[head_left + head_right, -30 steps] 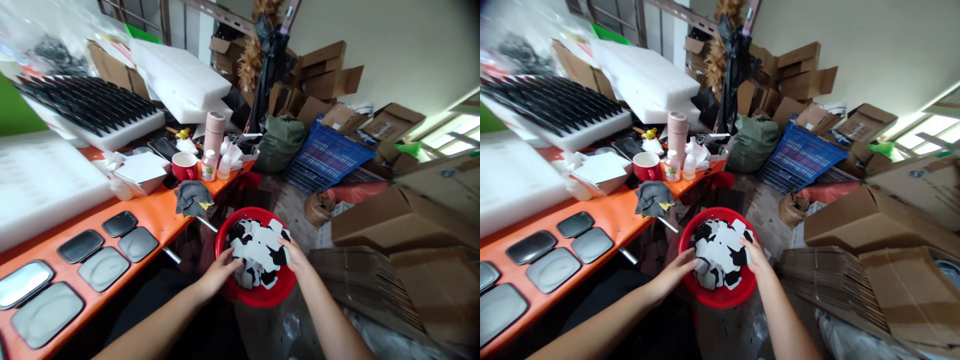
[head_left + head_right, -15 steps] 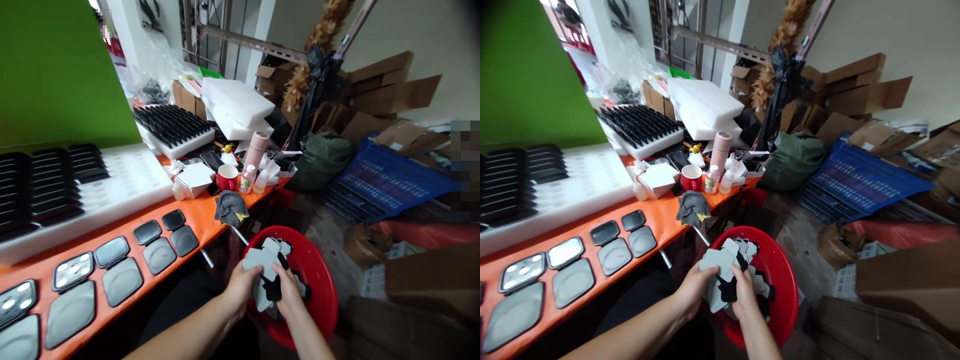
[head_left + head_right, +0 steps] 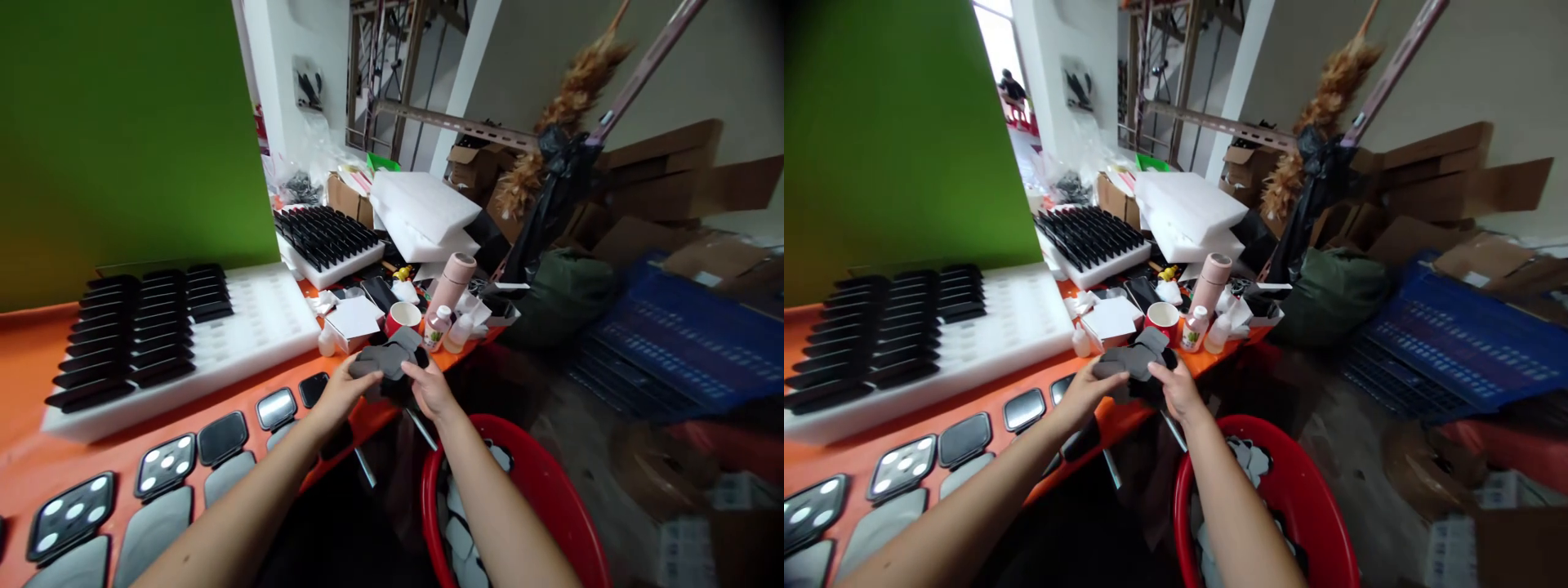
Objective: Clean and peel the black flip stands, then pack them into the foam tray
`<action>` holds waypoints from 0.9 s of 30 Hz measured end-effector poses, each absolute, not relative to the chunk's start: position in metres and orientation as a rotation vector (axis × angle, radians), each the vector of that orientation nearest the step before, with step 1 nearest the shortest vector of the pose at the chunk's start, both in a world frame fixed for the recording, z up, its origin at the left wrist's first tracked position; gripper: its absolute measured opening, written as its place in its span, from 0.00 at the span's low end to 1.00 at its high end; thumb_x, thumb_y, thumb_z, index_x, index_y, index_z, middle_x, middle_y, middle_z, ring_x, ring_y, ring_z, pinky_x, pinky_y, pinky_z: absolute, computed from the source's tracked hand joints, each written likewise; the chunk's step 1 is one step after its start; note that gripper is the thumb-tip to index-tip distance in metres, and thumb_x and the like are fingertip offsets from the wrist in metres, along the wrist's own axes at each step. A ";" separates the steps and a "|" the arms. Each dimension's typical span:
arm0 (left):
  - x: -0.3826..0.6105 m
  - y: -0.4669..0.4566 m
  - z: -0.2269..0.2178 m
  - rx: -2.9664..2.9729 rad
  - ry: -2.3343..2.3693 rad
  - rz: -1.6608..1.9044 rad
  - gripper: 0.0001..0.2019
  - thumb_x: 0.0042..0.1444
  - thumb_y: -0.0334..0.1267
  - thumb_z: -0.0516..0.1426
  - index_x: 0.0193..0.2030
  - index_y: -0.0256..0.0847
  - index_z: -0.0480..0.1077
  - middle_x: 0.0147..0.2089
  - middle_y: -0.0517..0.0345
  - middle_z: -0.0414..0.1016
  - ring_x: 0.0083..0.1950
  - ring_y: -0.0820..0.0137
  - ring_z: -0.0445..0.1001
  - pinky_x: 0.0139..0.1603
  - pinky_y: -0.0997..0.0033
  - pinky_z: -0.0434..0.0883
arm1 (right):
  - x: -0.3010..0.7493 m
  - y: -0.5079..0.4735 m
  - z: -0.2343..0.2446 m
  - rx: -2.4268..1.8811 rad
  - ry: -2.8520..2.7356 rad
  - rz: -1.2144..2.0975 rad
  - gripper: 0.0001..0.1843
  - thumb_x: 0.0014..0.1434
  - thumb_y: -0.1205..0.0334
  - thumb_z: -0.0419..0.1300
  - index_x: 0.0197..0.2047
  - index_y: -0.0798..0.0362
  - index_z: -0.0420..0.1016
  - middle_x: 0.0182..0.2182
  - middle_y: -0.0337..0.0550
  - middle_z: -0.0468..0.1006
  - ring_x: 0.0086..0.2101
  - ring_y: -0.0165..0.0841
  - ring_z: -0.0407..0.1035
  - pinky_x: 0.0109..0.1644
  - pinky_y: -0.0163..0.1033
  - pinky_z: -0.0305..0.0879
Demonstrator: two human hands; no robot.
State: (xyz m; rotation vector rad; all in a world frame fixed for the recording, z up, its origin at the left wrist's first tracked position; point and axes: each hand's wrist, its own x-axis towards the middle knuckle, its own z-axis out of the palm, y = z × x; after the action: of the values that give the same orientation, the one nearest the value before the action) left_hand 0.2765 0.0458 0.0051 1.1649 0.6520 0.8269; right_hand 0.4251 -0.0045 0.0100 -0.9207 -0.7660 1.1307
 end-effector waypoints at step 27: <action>0.254 0.060 0.000 2.030 0.686 0.575 0.05 0.49 0.34 0.55 0.34 0.43 0.69 0.31 0.62 0.72 0.31 0.71 0.68 0.31 0.76 0.61 | 0.427 0.049 0.023 -1.304 -0.434 1.565 0.11 0.49 0.68 0.56 0.39 0.59 0.68 0.29 0.44 0.71 0.31 0.31 0.70 0.37 0.36 0.67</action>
State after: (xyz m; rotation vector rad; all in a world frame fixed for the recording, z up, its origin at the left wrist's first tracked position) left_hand 0.2538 0.0601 0.0003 2.0302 0.6857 0.5753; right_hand 0.4275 0.0490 0.0234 -1.3036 -0.4338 1.5654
